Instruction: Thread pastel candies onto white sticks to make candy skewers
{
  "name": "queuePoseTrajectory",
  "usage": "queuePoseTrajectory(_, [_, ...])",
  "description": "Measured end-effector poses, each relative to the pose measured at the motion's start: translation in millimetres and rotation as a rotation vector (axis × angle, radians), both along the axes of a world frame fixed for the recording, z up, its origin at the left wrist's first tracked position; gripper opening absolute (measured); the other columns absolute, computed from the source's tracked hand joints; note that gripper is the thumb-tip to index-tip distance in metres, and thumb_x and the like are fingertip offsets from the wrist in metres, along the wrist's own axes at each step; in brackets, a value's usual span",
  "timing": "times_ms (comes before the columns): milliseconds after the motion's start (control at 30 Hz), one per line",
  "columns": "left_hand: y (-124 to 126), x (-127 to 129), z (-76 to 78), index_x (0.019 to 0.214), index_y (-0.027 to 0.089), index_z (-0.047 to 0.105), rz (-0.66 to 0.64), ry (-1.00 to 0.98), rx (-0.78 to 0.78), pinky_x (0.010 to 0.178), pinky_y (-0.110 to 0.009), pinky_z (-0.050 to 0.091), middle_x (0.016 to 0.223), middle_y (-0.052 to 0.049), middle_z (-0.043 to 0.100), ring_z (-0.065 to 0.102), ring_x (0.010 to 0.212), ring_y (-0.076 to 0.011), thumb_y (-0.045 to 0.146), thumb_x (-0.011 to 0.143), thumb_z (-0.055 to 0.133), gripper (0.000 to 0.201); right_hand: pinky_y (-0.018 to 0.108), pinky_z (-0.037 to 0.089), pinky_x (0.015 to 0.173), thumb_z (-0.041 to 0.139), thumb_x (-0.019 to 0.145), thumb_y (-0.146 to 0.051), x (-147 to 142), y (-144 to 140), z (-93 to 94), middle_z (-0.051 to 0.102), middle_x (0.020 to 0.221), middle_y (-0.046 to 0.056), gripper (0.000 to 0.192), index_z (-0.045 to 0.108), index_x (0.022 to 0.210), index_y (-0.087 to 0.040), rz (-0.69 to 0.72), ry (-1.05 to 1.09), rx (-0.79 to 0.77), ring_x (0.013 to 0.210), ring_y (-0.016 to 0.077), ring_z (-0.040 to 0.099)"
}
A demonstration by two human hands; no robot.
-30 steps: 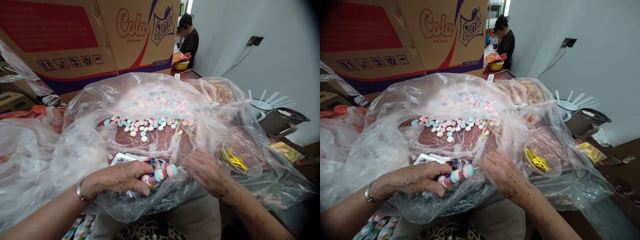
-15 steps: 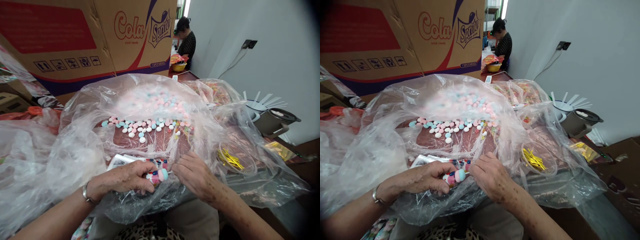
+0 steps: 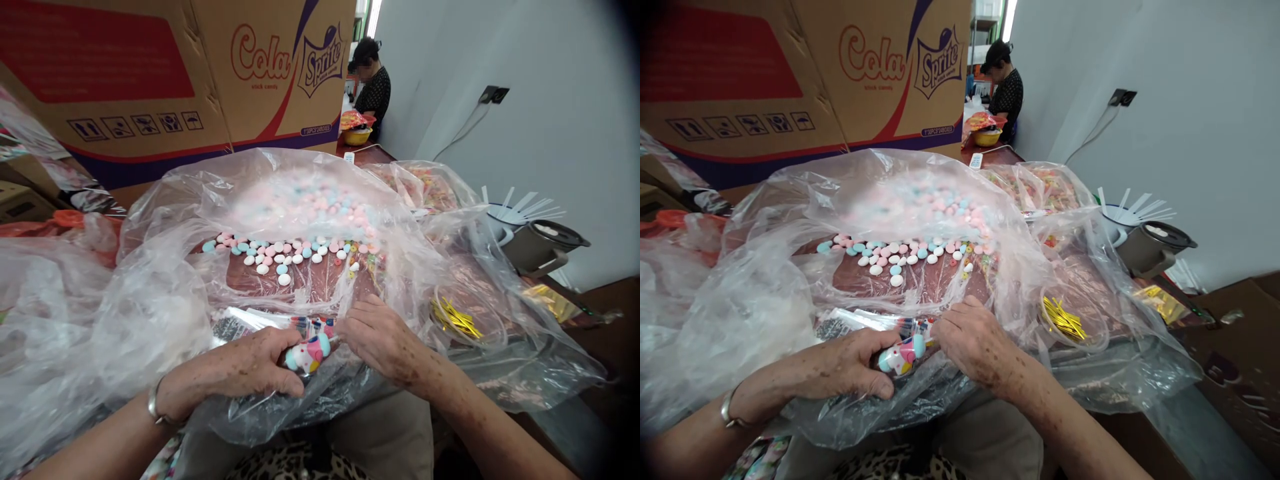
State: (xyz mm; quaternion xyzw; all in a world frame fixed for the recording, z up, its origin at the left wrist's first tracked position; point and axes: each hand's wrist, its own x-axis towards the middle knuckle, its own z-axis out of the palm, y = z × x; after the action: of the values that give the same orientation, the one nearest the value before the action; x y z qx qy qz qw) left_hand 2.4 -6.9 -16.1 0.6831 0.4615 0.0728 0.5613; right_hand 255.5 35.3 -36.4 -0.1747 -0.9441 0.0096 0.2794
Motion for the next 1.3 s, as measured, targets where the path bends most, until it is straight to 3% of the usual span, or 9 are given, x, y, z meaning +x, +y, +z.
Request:
queuePoseTrajectory(100, [-3, -6, -0.5, 0.091, 0.019, 0.068, 0.019, 0.028, 0.053, 0.063, -0.024, 0.035, 0.08, 0.001, 0.062, 0.05, 0.074, -0.0187, 0.044, 0.078, 0.073, 0.028, 0.032, 0.03, 0.07, 0.037, 0.103, -0.013, 1, -3, 1.3, 0.06, 0.072, 0.002, 0.034, 0.058, 0.078, -0.018, -0.012, -0.035, -0.055, 0.069, 0.017, 0.049])
queuePoseTrajectory(267, [-7, -12, -2.4, 0.096, 0.02, 0.07, 0.065, -0.061, -0.031, 0.058, -0.024, 0.035, 0.078, 0.002, 0.062, 0.05, 0.068, -0.0174, 0.042, 0.077, 0.074, 0.029, 0.032, 0.03, 0.07, 0.039, 0.102, -0.012, 1, -4, 0.5, 0.061, 0.073, 0.002, 0.03, 0.059, 0.079, -0.018, -0.018, -0.046, -0.059, 0.07, 0.0167, 0.051])
queuePoseTrajectory(500, [-9, -10, -4.7, 0.094, 0.02, 0.06, 0.112, -0.245, -0.443, 0.048, -0.021, 0.039, 0.07, 0.005, 0.057, 0.049, 0.052, -0.0112, 0.043, 0.067, 0.084, 0.043, 0.031, 0.029, 0.067, 0.047, 0.099, -0.011, -5, -5, 5.1, 0.059, 0.07, 0.001, 0.02, 0.062, 0.087, -0.016, 0.023, 0.069, 0.026, 0.069, 0.017, 0.048])
queuePoseTrajectory(567, [-9, -3, -6.7, 0.09, 0.02, 0.059, 0.115, -0.264, -0.494, 0.047, -0.021, 0.04, 0.067, 0.006, 0.058, 0.051, 0.049, -0.0112, 0.041, 0.064, 0.086, 0.044, 0.032, 0.029, 0.067, 0.046, 0.099, -0.011, -10, -8, 5.2, 0.059, 0.07, 0.001, 0.021, 0.062, 0.086, -0.016, 0.052, 0.09, 0.04, 0.069, 0.0169, 0.047])
queuePoseTrajectory(700, [-6, 6, -7.6, 0.091, 0.02, 0.059, 0.085, -0.237, -0.42, 0.048, -0.021, 0.04, 0.064, 0.006, 0.058, 0.051, 0.05, -0.0123, 0.043, 0.067, 0.085, 0.042, 0.032, 0.029, 0.066, 0.042, 0.1, -0.011, -13, -9, 1.5, 0.058, 0.069, 0.001, 0.026, 0.06, 0.082, -0.016, 0.07, 0.086, 0.034, 0.067, 0.0164, 0.046])
queuePoseTrajectory(833, [-3, 1, -5.2, 0.089, 0.019, 0.064, 0.031, -0.121, -0.124, 0.058, -0.021, 0.038, 0.074, 0.004, 0.058, 0.051, 0.068, -0.0151, 0.047, 0.07, 0.084, 0.039, 0.032, 0.029, 0.067, 0.043, 0.1, -0.012, -3, -5, -0.3, 0.058, 0.068, 0.001, 0.026, 0.059, 0.079, -0.017, 0.016, 0.031, 0.001, 0.066, 0.0167, 0.047])
queuePoseTrajectory(900, [-3, -3, -5.1, 0.089, 0.019, 0.065, 0.011, -0.048, -0.069, 0.059, -0.021, 0.036, 0.076, 0.004, 0.058, 0.05, 0.07, -0.0157, 0.047, 0.07, 0.083, 0.038, 0.032, 0.03, 0.068, 0.044, 0.099, -0.012, 0, -3, 0.4, 0.059, 0.07, 0.001, 0.026, 0.059, 0.079, -0.018, -0.011, -0.01, -0.009, 0.067, 0.017, 0.049])
queuePoseTrajectory(1100, [-6, -6, -7.0, 0.097, 0.018, 0.064, 0.025, -0.068, -0.178, 0.049, -0.021, 0.037, 0.07, 0.005, 0.056, 0.05, 0.057, -0.0134, 0.053, 0.071, 0.082, 0.047, 0.031, 0.03, 0.07, 0.043, 0.101, -0.013, -6, -6, 2.1, 0.061, 0.071, 0.002, 0.028, 0.059, 0.079, -0.017, -0.022, 0.013, -0.03, 0.069, 0.0165, 0.051])
queuePoseTrajectory(1300, [-8, 0, -8.4, 0.092, 0.018, 0.059, 0.109, -0.138, -0.278, 0.045, -0.02, 0.037, 0.066, 0.005, 0.057, 0.05, 0.05, -0.0115, 0.045, 0.067, 0.085, 0.045, 0.031, 0.032, 0.07, 0.042, 0.102, -0.014, -7, -11, 3.0, 0.063, 0.073, 0.002, 0.028, 0.06, 0.081, -0.017, 0.016, 0.022, -0.026, 0.07, 0.0165, 0.051])
